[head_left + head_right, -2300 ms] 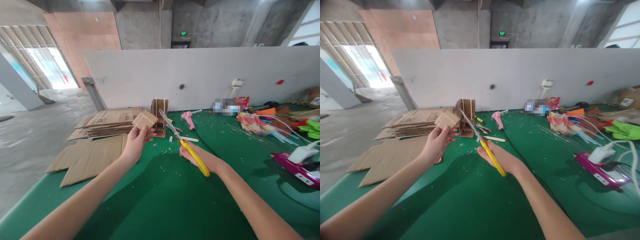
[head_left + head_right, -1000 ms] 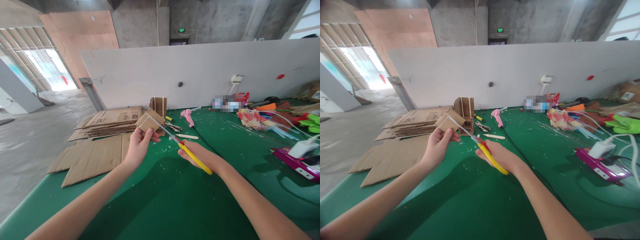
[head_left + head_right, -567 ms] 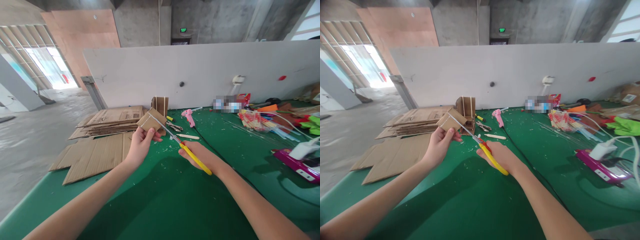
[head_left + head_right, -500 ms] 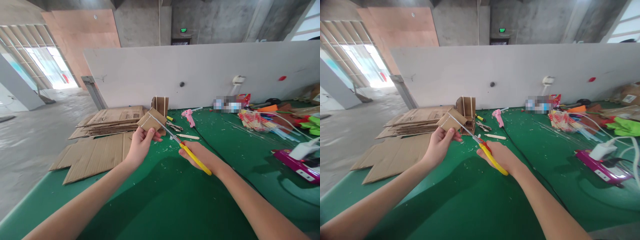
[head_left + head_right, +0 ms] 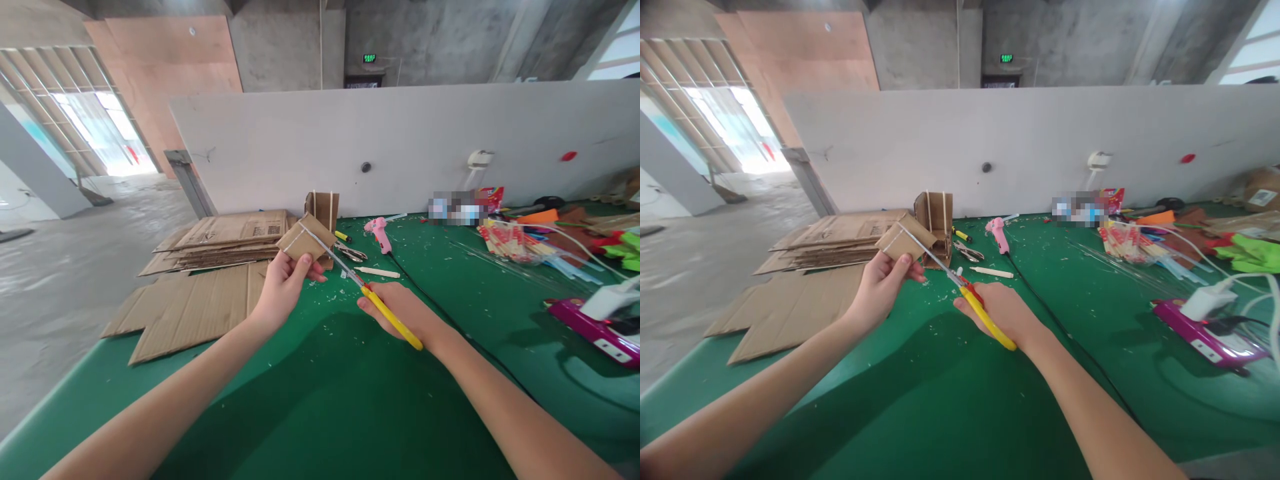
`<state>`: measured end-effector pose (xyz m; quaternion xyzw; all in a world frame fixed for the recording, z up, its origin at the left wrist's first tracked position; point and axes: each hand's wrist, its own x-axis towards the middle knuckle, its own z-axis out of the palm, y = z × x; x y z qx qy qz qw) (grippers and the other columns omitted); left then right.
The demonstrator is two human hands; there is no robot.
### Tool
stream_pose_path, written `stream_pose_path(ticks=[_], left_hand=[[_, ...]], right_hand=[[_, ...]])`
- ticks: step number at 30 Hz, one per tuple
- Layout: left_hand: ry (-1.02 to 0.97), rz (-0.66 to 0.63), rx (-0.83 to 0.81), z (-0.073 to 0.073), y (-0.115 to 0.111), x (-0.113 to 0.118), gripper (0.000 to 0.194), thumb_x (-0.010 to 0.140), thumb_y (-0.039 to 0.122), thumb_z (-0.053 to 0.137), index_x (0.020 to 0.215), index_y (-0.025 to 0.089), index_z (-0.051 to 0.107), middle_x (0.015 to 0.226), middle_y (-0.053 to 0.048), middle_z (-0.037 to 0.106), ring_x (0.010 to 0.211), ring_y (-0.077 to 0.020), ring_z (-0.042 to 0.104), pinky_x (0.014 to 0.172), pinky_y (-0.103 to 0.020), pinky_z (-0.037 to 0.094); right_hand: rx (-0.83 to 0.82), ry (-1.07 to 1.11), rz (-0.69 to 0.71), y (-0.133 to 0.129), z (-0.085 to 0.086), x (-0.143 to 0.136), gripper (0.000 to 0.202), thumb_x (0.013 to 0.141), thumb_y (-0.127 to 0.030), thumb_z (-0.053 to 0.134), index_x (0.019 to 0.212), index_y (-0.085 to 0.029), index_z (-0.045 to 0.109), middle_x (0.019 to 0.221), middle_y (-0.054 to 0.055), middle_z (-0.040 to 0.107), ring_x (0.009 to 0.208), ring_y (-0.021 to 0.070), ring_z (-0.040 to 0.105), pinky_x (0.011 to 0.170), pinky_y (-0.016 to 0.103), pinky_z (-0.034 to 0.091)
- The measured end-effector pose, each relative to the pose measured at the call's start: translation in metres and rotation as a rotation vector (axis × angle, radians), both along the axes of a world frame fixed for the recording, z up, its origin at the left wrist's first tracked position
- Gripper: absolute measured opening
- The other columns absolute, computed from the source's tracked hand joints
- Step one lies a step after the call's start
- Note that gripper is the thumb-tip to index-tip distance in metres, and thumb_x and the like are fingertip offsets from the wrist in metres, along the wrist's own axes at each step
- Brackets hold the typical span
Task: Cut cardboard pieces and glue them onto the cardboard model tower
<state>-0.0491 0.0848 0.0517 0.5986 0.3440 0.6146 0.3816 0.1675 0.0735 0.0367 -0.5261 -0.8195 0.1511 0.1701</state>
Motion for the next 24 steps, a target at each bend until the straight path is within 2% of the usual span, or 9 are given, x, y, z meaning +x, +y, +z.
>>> stream_pose_path(ticks=[9,16,20,24], left_hand=[[-0.004,-0.016,-0.023,-0.0017,0.0002,-0.0025,0.023,0.086,0.036,0.060,0.087,0.014,0.051,0.069,0.000,0.063,0.057,-0.0112,0.063,0.062,-0.026,0.053],[0.059,-0.022,-0.002,0.0001,-0.0009,-0.0044,0.023,0.085,0.036,0.060,0.086,0.015,0.052,0.068,-0.001,0.064,0.058,-0.0123,0.063,0.061,-0.027,0.053],[0.108,-0.057,0.006,0.0008,-0.0037,-0.0021,0.023,0.086,0.036,0.059,0.087,0.014,0.053,0.069,-0.001,0.064,0.058,-0.0126,0.064,0.061,-0.027,0.054],[0.117,-0.058,0.018,0.0028,-0.0052,0.0010,0.024,0.086,0.037,0.059,0.085,0.014,0.053,0.069,-0.001,0.064,0.058,-0.0125,0.064,0.060,-0.027,0.054]], right_hand=[[0.047,-0.065,-0.025,0.0006,-0.0010,-0.0009,0.045,0.088,-0.061,0.039,0.066,-0.022,0.043,0.063,0.004,0.056,0.055,0.0163,0.049,0.053,0.027,0.028],[-0.022,-0.032,0.056,-0.0014,0.0001,0.0029,0.042,0.089,-0.061,0.038,0.076,-0.022,0.043,0.073,0.005,0.060,0.061,0.0177,0.054,0.056,0.028,0.034],[0.011,-0.030,0.117,-0.0019,0.0016,0.0041,0.043,0.091,-0.060,0.033,0.078,-0.021,0.045,0.076,0.006,0.061,0.065,0.0184,0.055,0.059,0.029,0.036],[0.080,-0.049,0.085,-0.0017,0.0020,0.0013,0.042,0.093,-0.056,0.034,0.073,-0.021,0.046,0.072,0.006,0.060,0.062,0.0175,0.053,0.057,0.028,0.033]])
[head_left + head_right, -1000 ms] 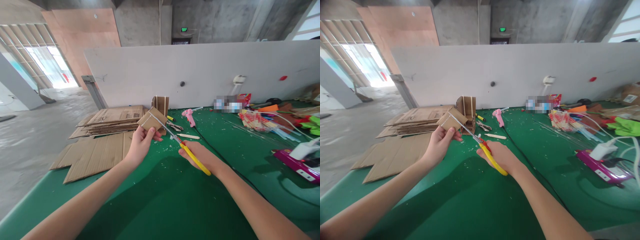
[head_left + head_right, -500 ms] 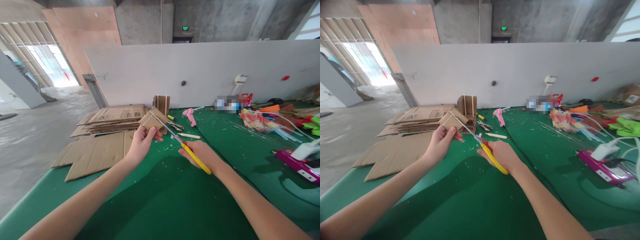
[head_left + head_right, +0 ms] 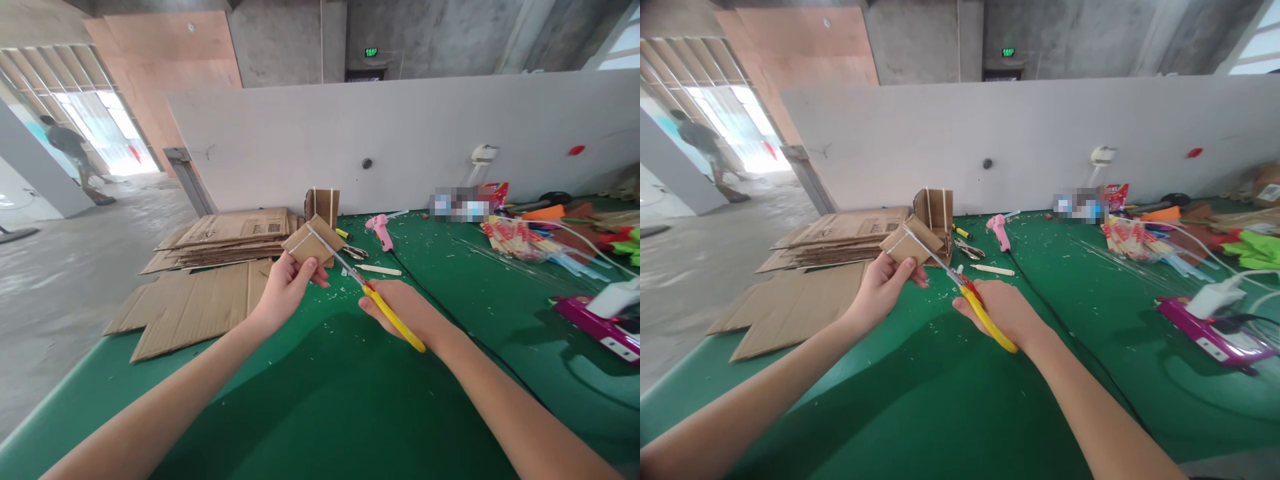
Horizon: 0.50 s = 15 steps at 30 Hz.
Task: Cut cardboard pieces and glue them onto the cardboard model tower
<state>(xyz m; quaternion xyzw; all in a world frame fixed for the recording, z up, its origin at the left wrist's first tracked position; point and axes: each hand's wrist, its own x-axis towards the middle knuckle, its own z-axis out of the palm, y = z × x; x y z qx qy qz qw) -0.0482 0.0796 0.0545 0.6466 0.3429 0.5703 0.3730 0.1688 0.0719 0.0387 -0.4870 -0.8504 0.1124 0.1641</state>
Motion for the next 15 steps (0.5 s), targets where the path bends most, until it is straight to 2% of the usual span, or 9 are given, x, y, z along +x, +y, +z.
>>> stream_pose_path(ticks=[9,15], left_hand=[[-0.041,-0.038,-0.015,0.0056,-0.0023,0.0000,0.023,0.087,0.037,0.059,0.088,0.015,0.053,0.070,-0.002,0.064,0.061,-0.0125,0.064,0.063,-0.027,0.054],[-0.031,-0.069,-0.014,0.0063,-0.0018,-0.0031,0.022,0.089,0.036,0.057,0.089,0.014,0.054,0.071,-0.001,0.064,0.061,-0.0116,0.063,0.064,-0.026,0.053]], right_hand=[[0.083,0.008,-0.042,-0.0048,-0.0044,-0.0104,0.047,0.094,-0.055,0.029,0.068,-0.020,0.047,0.066,0.007,0.060,0.060,0.0184,0.055,0.054,0.028,0.028],[0.119,0.036,-0.047,-0.0037,-0.0049,-0.0098,0.045,0.092,-0.055,0.034,0.066,-0.020,0.045,0.065,0.007,0.059,0.059,0.0181,0.055,0.055,0.028,0.029]])
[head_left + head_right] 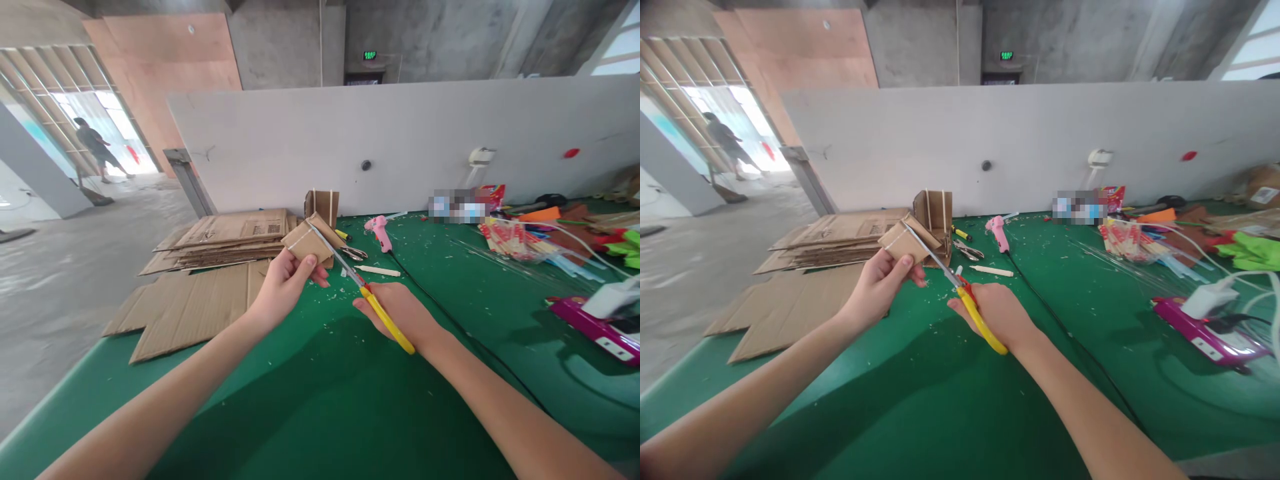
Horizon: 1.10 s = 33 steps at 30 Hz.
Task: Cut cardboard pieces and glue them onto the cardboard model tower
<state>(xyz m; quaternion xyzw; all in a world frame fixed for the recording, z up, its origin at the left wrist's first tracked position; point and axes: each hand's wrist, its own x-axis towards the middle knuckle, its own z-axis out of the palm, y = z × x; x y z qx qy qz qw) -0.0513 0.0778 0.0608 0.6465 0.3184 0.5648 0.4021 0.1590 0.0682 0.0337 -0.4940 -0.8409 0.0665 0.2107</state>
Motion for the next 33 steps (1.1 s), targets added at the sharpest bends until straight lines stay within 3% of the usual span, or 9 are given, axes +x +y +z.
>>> stream_pose_path(ticks=[5,10,16,21,27,30,33], left_hand=[[0.022,-0.004,-0.001,0.003,-0.001,-0.002,0.022,0.088,0.036,0.058,0.088,0.015,0.054,0.071,-0.002,0.064,0.062,-0.0120,0.064,0.063,-0.026,0.053],[0.089,-0.040,-0.020,0.001,-0.001,0.001,0.025,0.087,0.039,0.059,0.082,0.015,0.051,0.068,-0.002,0.065,0.057,-0.0128,0.064,0.059,-0.027,0.053],[0.105,-0.061,-0.026,-0.002,-0.003,0.005,0.023,0.088,0.038,0.057,0.083,0.016,0.051,0.069,-0.002,0.065,0.058,-0.0131,0.065,0.059,-0.027,0.054],[0.111,-0.100,-0.016,0.008,-0.007,0.003,0.021,0.088,0.036,0.057,0.083,0.016,0.052,0.069,-0.002,0.066,0.058,-0.0130,0.064,0.060,-0.027,0.054],[0.128,-0.138,0.001,0.019,-0.011,-0.001,0.022,0.087,0.036,0.060,0.080,0.016,0.054,0.067,-0.003,0.066,0.059,-0.0137,0.064,0.061,-0.027,0.053],[0.096,-0.140,-0.017,0.017,-0.008,-0.005,0.022,0.085,0.037,0.062,0.080,0.017,0.055,0.063,-0.001,0.064,0.055,-0.0126,0.061,0.056,-0.026,0.051],[0.061,-0.107,-0.041,0.014,-0.001,-0.011,0.019,0.080,0.032,0.067,0.077,0.017,0.056,0.058,0.002,0.058,0.051,-0.0086,0.054,0.051,-0.020,0.046]], right_hand=[[-0.055,0.067,0.016,0.000,-0.002,-0.001,0.045,0.090,-0.058,0.037,0.064,-0.021,0.042,0.061,0.003,0.054,0.054,0.0147,0.048,0.053,0.028,0.030],[-0.099,0.140,0.102,-0.002,-0.004,-0.001,0.051,0.091,-0.063,0.030,0.068,-0.020,0.046,0.069,0.005,0.057,0.059,0.0156,0.051,0.058,0.028,0.035],[-0.043,0.124,0.050,-0.004,-0.002,-0.006,0.047,0.093,-0.056,0.025,0.064,-0.022,0.040,0.064,0.004,0.053,0.056,0.0153,0.048,0.057,0.029,0.032],[-0.004,0.143,0.058,-0.010,-0.003,-0.011,0.047,0.094,-0.053,0.022,0.063,-0.022,0.038,0.060,0.003,0.049,0.052,0.0140,0.045,0.055,0.028,0.031],[0.025,0.291,0.099,-0.019,-0.001,-0.016,0.055,0.093,-0.062,0.019,0.059,-0.022,0.035,0.059,0.002,0.045,0.048,0.0114,0.040,0.049,0.026,0.029],[-0.037,0.387,0.144,-0.020,-0.004,-0.016,0.056,0.091,-0.065,0.022,0.059,-0.021,0.034,0.056,0.000,0.042,0.047,0.0099,0.037,0.047,0.025,0.029],[-0.189,0.471,0.187,-0.016,-0.008,-0.013,0.059,0.093,-0.065,0.021,0.060,-0.020,0.041,0.057,0.001,0.048,0.050,0.0104,0.044,0.048,0.024,0.034]])
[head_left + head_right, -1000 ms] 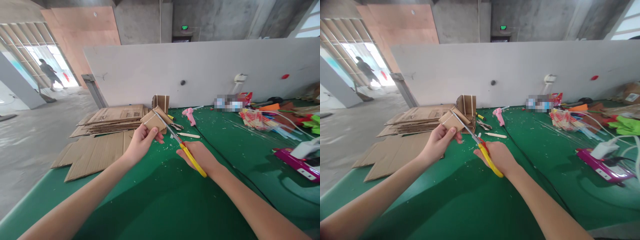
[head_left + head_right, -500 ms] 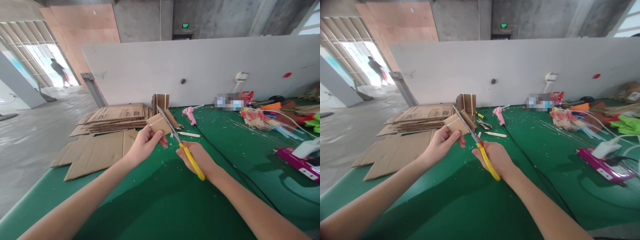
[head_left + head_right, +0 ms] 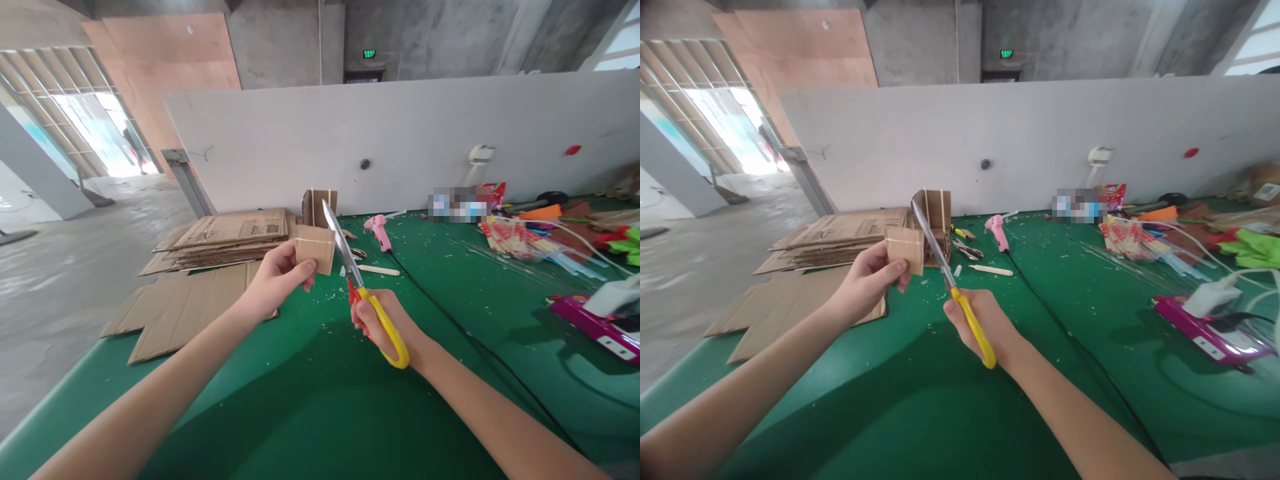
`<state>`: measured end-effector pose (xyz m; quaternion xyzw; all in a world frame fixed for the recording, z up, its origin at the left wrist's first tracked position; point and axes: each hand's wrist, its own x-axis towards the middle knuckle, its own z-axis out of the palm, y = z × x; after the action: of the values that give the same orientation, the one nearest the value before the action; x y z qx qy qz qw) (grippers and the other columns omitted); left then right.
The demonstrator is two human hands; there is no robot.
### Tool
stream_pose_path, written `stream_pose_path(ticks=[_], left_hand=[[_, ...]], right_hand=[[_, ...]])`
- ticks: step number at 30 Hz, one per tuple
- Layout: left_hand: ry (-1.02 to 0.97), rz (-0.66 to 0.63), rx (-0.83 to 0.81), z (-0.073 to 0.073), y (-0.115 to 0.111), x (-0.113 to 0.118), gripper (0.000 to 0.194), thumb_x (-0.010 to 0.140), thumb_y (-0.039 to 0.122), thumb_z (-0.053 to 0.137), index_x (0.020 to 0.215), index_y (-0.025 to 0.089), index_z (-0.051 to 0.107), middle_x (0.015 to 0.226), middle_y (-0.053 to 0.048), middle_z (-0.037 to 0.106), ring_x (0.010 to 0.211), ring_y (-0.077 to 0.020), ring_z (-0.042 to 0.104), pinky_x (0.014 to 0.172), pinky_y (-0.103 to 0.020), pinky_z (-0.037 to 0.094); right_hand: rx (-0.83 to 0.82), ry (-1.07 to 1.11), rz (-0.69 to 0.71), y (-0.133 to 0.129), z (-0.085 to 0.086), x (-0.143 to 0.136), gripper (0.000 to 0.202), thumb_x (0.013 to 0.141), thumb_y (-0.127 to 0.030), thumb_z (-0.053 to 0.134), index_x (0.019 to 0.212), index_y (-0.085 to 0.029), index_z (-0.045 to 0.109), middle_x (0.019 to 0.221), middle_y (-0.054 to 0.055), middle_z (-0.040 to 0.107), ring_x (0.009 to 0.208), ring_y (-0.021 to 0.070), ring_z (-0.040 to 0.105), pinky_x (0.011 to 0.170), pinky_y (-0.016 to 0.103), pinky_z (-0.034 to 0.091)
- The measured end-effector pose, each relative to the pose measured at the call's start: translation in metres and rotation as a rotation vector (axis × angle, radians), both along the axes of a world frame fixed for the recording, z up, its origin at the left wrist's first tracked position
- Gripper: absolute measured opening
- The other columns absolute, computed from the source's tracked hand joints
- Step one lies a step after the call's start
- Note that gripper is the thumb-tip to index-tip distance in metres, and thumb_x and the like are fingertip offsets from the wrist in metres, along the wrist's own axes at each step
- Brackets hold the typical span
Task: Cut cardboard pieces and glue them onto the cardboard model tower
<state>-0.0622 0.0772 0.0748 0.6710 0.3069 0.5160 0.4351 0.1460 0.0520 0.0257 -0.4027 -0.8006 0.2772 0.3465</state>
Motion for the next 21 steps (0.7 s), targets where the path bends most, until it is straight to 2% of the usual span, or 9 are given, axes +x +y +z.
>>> stream_pose_path(ticks=[3,6,9,14,17,21], left_hand=[[-0.015,-0.004,-0.077,0.001,0.006,-0.007,0.016,0.079,0.030,0.068,0.083,0.017,0.060,0.071,0.000,0.061,0.062,-0.0099,0.059,0.054,-0.020,0.051],[-0.086,-0.029,-0.195,0.006,0.009,-0.010,0.027,0.080,0.032,0.066,0.100,0.017,0.057,0.090,-0.007,0.067,0.073,-0.0178,0.068,0.058,-0.029,0.059],[-0.110,0.004,-0.225,0.009,0.010,-0.009,0.026,0.081,0.031,0.066,0.097,0.016,0.052,0.085,-0.008,0.069,0.068,-0.0196,0.071,0.055,-0.030,0.060],[-0.143,0.090,-0.155,0.005,0.012,-0.006,0.028,0.081,0.031,0.068,0.095,0.015,0.050,0.084,-0.005,0.070,0.069,-0.0159,0.071,0.059,-0.027,0.061],[-0.087,0.116,-0.139,0.002,0.012,-0.005,0.029,0.081,0.034,0.067,0.093,0.014,0.051,0.082,-0.005,0.069,0.068,-0.0149,0.071,0.061,-0.026,0.061],[0.005,0.166,-0.096,0.006,0.008,-0.004,0.024,0.083,0.033,0.064,0.091,0.014,0.051,0.072,-0.002,0.067,0.065,-0.0147,0.070,0.062,-0.026,0.061]], right_hand=[[-0.076,0.012,0.042,0.006,-0.001,0.005,0.062,0.091,-0.067,0.022,0.069,-0.018,0.051,0.069,0.005,0.058,0.058,0.0132,0.053,0.052,0.025,0.041],[-0.032,-0.036,0.053,0.012,0.002,0.013,0.063,0.089,-0.070,0.022,0.080,-0.017,0.055,0.080,0.008,0.060,0.066,0.0159,0.056,0.055,0.027,0.044],[-0.034,-0.113,0.080,0.017,0.006,0.023,0.059,0.089,-0.070,0.029,0.090,-0.017,0.055,0.082,0.007,0.058,0.066,0.0160,0.054,0.059,0.030,0.045],[-0.109,-0.153,0.134,0.022,0.008,0.032,0.052,0.089,-0.066,0.036,0.098,-0.017,0.052,0.082,0.005,0.057,0.066,0.0151,0.053,0.062,0.031,0.045],[-0.144,-0.165,0.111,0.023,0.008,0.033,0.051,0.089,-0.066,0.037,0.098,-0.017,0.050,0.077,0.003,0.055,0.063,0.0148,0.052,0.061,0.030,0.043],[-0.160,-0.178,0.089,0.024,0.008,0.033,0.054,0.086,-0.069,0.038,0.097,-0.018,0.050,0.082,0.005,0.058,0.064,0.0157,0.054,0.060,0.031,0.043]])
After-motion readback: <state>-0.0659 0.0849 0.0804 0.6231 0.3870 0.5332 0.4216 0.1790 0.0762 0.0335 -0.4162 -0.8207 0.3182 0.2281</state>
